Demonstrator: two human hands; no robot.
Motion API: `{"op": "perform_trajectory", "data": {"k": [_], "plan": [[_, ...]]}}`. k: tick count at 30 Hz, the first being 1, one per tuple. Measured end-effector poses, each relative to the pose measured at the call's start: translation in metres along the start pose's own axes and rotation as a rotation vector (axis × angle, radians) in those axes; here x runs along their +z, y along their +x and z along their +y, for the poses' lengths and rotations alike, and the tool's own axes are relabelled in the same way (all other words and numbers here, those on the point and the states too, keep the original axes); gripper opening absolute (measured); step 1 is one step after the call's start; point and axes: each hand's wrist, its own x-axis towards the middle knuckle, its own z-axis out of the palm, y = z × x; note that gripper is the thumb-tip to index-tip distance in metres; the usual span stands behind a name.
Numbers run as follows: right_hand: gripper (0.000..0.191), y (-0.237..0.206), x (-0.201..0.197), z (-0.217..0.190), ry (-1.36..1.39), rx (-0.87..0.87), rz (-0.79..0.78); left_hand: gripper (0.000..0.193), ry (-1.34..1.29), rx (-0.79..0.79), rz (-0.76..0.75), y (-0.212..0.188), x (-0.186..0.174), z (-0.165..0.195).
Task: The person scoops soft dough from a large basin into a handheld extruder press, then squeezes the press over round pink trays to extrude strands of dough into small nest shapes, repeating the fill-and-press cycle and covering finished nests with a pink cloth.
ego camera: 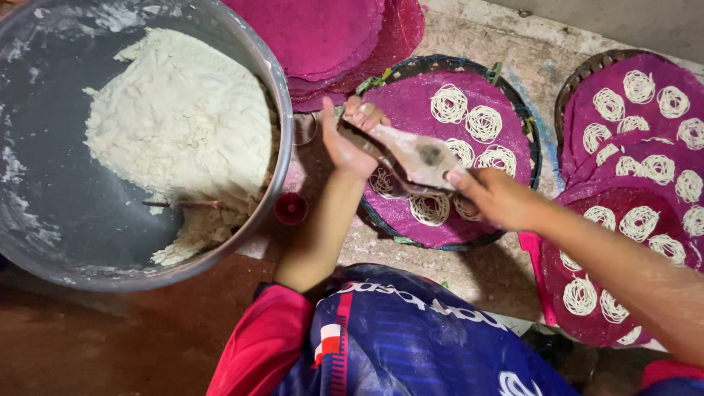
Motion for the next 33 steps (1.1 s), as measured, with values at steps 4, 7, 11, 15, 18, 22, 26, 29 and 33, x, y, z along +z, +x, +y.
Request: {"op": "perform_trajectory", "data": {"k": [4, 7, 11, 15, 18, 22, 26, 29, 33], "plan": [[0.067, 0.009, -0.007, -0.003, -0.117, -0.262, 0.174, 0.054, 0.098, 0.038, -0.053, 0.018, 0.006, 0.002], [0.061, 0.016, 0.011, -0.005, 0.061, -0.277, 0.135, 0.056, 0.155, 0.029, -0.090, 0.019, 0.011, 0.020], [0.067, 0.015, 0.014, 0.001, 0.091, -0.132, 0.004, 0.054, 0.196, 0.070, 0.087, 0.003, 0.006, 0.016], [0.063, 0.017, -0.009, 0.006, -0.113, -0.113, 0.085, 0.048, 0.123, 0.105, 0.085, 0.010, 0.007, -0.008], [0.062, 0.022, -0.016, 0.005, -0.136, -0.230, 0.182, 0.048, 0.059, 0.068, -0.002, 0.022, 0.017, -0.005], [0.055, 0.025, -0.012, 0.006, -0.001, -0.266, 0.141, 0.057, 0.252, -0.156, 0.216, 0.018, 0.022, 0.014], [0.053, 0.024, -0.008, 0.013, 0.009, -0.272, 0.139, 0.057, 1.029, -0.538, 0.288, -0.005, -0.007, 0.019], [0.051, 0.027, -0.005, 0.017, 0.079, -0.302, 0.164, 0.062, 1.156, -0.600, 0.328, -0.013, -0.035, 0.014], [0.052, 0.035, 0.003, 0.017, 0.154, -0.278, 0.191, 0.077, 1.197, -0.625, 0.398, -0.017, -0.048, 0.016]]}}
